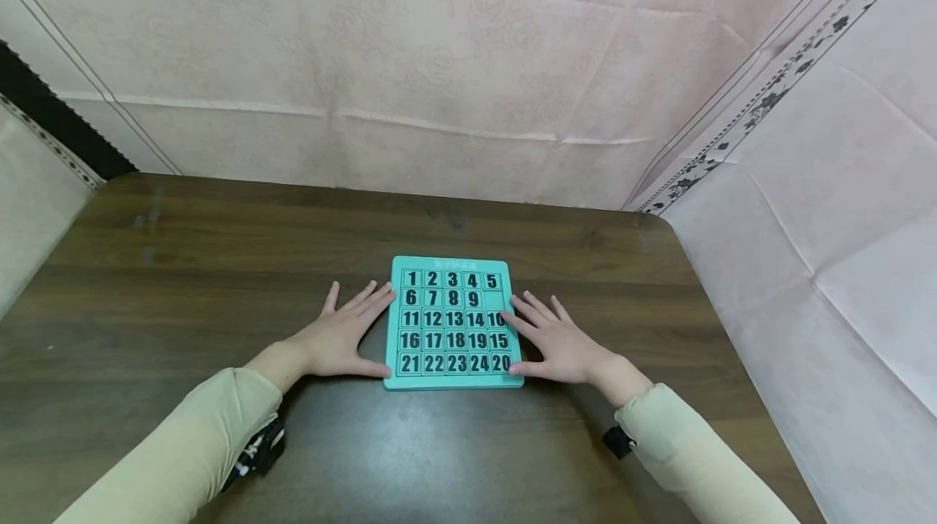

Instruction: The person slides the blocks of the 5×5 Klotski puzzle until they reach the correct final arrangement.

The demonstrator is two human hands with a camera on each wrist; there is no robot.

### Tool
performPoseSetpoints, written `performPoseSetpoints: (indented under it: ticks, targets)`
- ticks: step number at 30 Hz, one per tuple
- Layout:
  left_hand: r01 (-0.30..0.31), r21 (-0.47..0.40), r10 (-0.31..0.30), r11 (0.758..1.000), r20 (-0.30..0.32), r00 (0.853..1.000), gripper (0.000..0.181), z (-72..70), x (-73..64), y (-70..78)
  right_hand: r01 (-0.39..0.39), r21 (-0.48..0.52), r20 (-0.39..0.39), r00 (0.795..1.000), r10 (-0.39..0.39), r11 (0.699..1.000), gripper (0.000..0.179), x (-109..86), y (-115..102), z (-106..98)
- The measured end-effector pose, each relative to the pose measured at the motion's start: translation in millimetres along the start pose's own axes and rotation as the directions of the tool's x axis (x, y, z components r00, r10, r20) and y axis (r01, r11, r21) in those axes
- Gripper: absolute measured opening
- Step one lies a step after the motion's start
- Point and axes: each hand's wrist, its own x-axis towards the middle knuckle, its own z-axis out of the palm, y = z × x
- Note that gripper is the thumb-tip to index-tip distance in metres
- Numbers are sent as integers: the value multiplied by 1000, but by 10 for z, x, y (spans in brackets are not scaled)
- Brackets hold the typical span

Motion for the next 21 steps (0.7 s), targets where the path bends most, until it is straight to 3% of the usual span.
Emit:
performPoseSetpoints:
  ticks: [14, 21]
  targets:
    - [-4, -8, 4, 1000, -3, 1000, 112, -16, -13, 6, 6, -4, -1, 1000, -6, 1000, 81, -11, -7, 16]
    - [-5, 1, 5, 1000, -2, 1000, 113, 1, 0, -7, 44, -36, -18, 999, -45, 998, 81, -1, 0, 42]
